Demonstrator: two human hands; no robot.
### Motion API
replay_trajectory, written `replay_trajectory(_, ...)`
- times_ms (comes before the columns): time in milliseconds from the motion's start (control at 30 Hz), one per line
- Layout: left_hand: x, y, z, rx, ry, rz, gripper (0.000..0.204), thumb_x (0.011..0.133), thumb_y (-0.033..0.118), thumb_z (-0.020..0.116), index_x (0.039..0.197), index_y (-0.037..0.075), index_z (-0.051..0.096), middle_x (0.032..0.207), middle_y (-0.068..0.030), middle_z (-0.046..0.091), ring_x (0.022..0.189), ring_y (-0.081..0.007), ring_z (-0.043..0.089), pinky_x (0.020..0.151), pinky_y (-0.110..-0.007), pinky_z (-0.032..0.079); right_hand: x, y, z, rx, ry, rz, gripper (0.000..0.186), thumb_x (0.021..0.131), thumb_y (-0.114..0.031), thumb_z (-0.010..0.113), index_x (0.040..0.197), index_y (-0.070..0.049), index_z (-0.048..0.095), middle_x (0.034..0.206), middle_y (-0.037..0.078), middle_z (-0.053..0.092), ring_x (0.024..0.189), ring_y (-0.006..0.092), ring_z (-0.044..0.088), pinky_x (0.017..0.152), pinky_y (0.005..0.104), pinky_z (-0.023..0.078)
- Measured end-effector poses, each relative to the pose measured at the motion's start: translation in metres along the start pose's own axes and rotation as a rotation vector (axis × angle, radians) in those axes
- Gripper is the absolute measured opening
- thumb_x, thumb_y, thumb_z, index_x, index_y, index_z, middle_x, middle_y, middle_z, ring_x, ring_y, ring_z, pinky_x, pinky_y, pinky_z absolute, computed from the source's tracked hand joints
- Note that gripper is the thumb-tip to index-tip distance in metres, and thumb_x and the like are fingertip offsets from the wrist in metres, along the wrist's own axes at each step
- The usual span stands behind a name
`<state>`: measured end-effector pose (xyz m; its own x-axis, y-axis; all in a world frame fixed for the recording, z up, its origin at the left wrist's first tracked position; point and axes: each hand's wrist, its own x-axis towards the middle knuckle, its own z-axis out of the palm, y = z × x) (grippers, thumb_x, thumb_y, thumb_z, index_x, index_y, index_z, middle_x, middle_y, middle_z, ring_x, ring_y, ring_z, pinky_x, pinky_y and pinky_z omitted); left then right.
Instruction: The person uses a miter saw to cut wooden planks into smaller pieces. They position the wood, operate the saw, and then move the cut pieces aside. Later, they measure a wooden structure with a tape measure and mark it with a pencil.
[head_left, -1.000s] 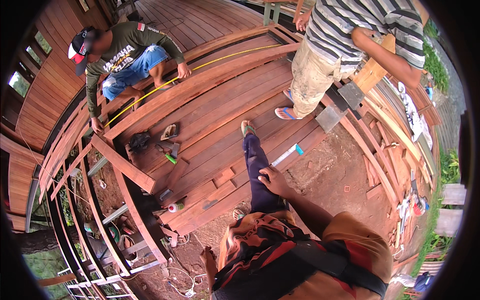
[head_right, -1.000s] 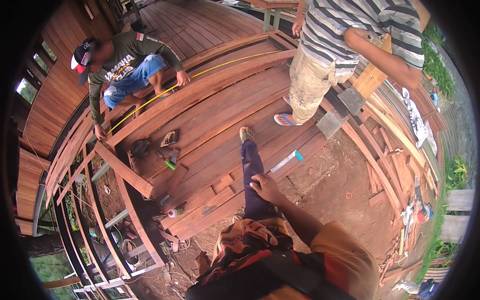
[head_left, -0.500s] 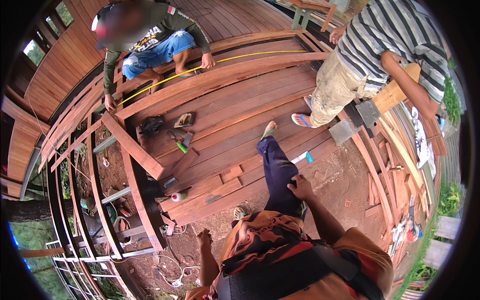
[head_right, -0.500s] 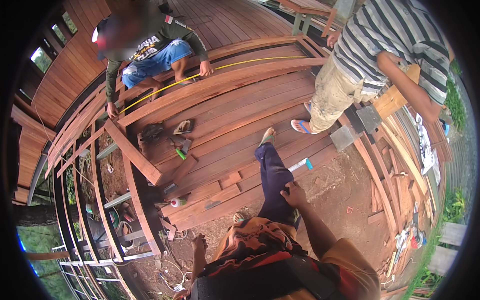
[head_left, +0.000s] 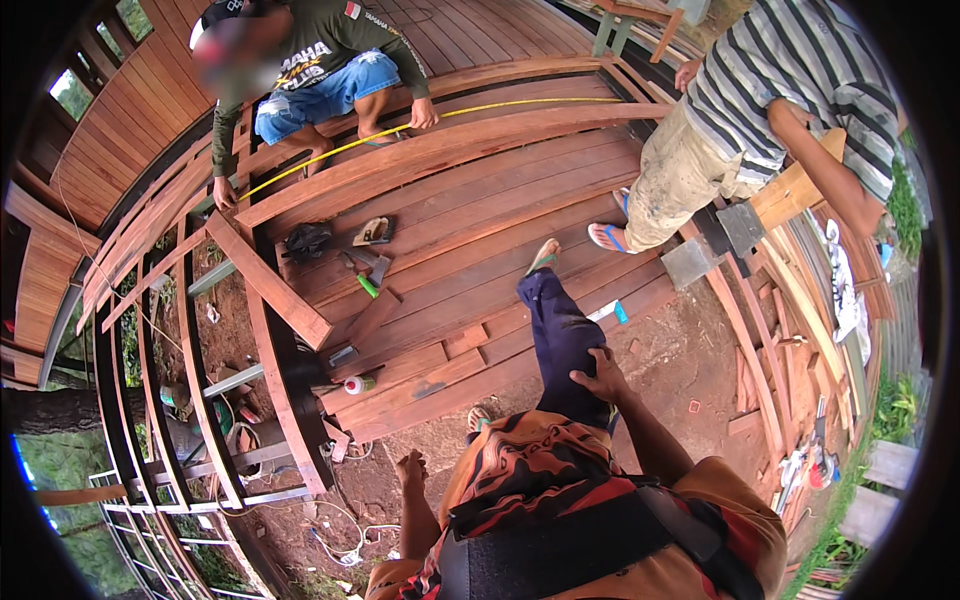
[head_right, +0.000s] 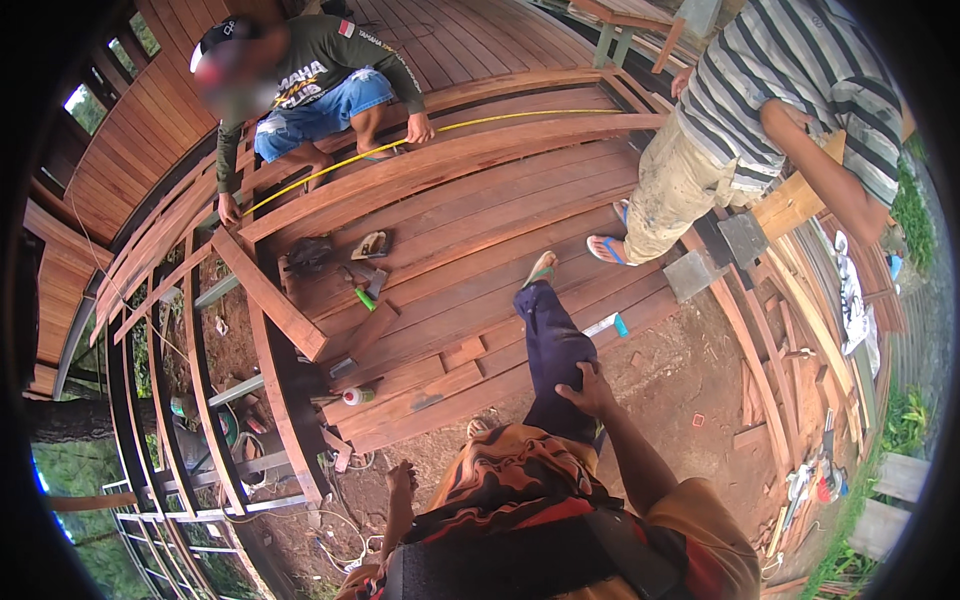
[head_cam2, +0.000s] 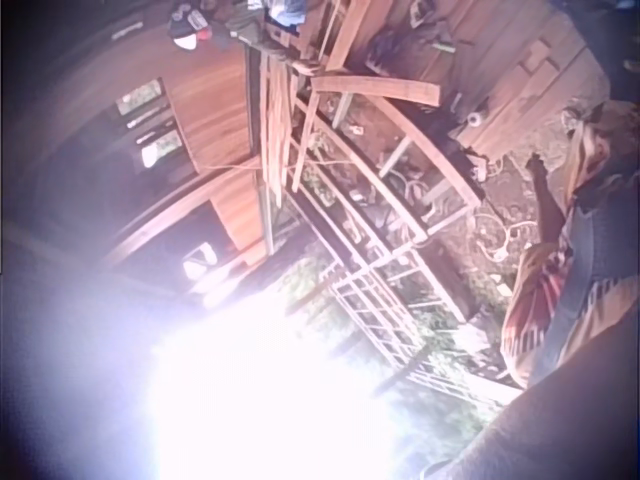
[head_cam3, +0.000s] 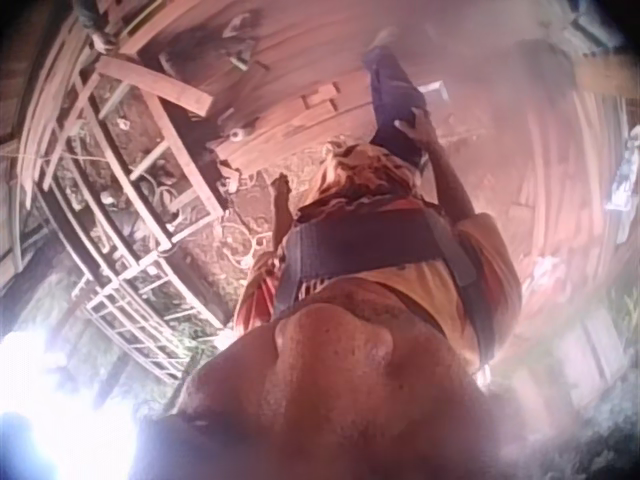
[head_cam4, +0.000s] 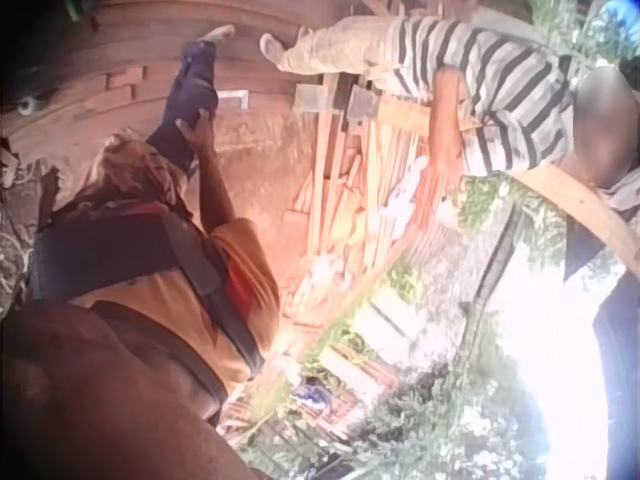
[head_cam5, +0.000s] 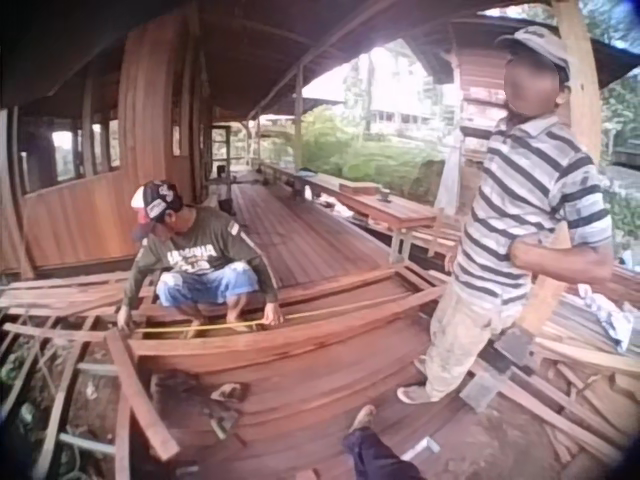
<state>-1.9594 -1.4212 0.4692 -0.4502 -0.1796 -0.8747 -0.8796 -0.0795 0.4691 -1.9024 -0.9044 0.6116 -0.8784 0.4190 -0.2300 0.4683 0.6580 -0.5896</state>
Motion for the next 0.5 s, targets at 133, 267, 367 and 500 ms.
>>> replay_trajectory(133, 0.005, -0.004, -0.005, 0.035, -0.006, -0.019, 0.030, 0.100, 0.031, 0.064, 0.097, 0.001, 0.067, 0.066, -0.0038, 0.058, 0.047, -0.0115, 0.047, 0.040, -0.029, 0.036, -0.003, -0.004, 0.006, 0.019, 0.009, -0.005, 0.085, 0.085, -0.054, 0.077, 0.140, 0.002, 0.046, 0.145, 0.033, 0.043, 0.133, 0.0500, 0.048, 0.107, 0.0518, 0.046)
replay_trajectory(267, 0.000, 0.006, -0.007, 0.076, -0.058, 0.053, 0.027, 0.100, 0.029, 0.063, 0.097, 0.002, 0.067, 0.063, 0.0000, 0.052, 0.046, -0.0093, 0.043, 0.041, -0.026, 0.033, -0.013, -0.008, 0.011, 0.056, 0.008, 0.064, 0.080, 0.085, -0.052, 0.076, 0.138, 0.001, 0.049, 0.141, 0.030, 0.048, 0.129, 0.0483, 0.053, 0.103, 0.0523, 0.048)
replay_trajectory(367, -0.007, 0.016, 0.009, 0.130, -0.059, 0.075, 0.032, 0.102, 0.032, 0.060, 0.097, 0.002, 0.067, 0.063, -0.0009, 0.052, 0.046, -0.0095, 0.042, 0.040, -0.025, 0.032, -0.023, 0.002, 0.005, 0.054, 0.057, 0.029, 0.075, 0.086, -0.050, 0.076, 0.136, 0.000, 0.053, 0.135, 0.029, 0.053, 0.125, 0.0471, 0.056, 0.101, 0.0517, 0.050)
replay_trajectory(500, 0.012, 0.000, -0.008, -0.062, -0.049, -0.023, 0.040, 0.103, 0.035, 0.051, 0.099, 0.000, 0.069, 0.065, -0.0056, 0.059, 0.045, -0.0114, 0.045, 0.040, -0.026, 0.033, -0.011, 0.002, 0.014, 0.001, 0.074, -0.014, 0.073, 0.086, -0.053, 0.074, 0.134, -0.001, 0.055, 0.134, 0.025, 0.056, 0.125, 0.0458, 0.057, 0.102, 0.0521, 0.048)
